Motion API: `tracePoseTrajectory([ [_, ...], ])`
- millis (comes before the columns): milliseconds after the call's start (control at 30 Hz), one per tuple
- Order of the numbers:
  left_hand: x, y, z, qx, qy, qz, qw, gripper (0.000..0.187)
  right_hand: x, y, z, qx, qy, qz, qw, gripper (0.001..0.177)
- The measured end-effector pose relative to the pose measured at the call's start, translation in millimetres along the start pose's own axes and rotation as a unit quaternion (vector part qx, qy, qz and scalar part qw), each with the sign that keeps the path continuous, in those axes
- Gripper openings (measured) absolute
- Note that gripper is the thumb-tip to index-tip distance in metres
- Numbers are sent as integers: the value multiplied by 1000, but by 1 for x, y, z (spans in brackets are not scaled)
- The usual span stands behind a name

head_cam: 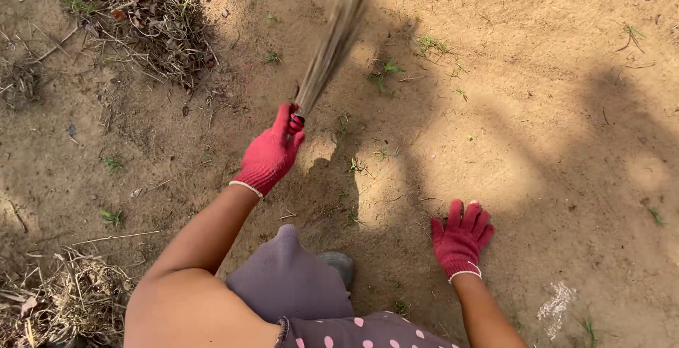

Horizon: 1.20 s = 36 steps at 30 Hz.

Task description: The recorder is sweeping dry leaves and debris on a dirt ground using a traditional broom.

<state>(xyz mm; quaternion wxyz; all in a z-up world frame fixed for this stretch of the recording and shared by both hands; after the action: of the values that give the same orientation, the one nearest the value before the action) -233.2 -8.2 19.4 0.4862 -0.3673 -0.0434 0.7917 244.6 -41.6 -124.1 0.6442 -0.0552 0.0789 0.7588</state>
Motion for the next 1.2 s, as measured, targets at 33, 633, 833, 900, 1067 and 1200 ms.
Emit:
tracePoseTrajectory([
  [33,-8,12,-15,5,1,1,1000,75,0,1,-4,5,2,-1,1000,78],
  [633,-155,140,-91,129,83,-32,988,66,5,-7,-16,23,4,54,998,83],
  [833,-205,224,-9,-61,-182,190,963,66,33,52,-4,-33,-15,152,988,83],
  [900,-217,279,-10,-183,-363,151,901,66,38,76,-15,-32,-13,222,974,80],
  [1067,-196,410,-58,-406,-413,251,776,74,20,150,-6,-28,18,275,961,82],
  [1200,-151,361,-54,-316,-256,305,861,106,14,202,6,-43,20,310,950,84],
])
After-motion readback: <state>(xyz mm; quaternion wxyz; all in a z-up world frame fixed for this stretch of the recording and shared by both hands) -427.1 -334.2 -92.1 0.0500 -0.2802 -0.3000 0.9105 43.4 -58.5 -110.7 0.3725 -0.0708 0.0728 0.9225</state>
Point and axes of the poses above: each hand's wrist, its own x-axis towards the middle knuckle, its own z-axis out of the back of the hand, y = z × x, the point moved 6 cm from there along x, towards the middle knuckle, and after that the axes turned 10 degrees about y, right-handed, at the moved point
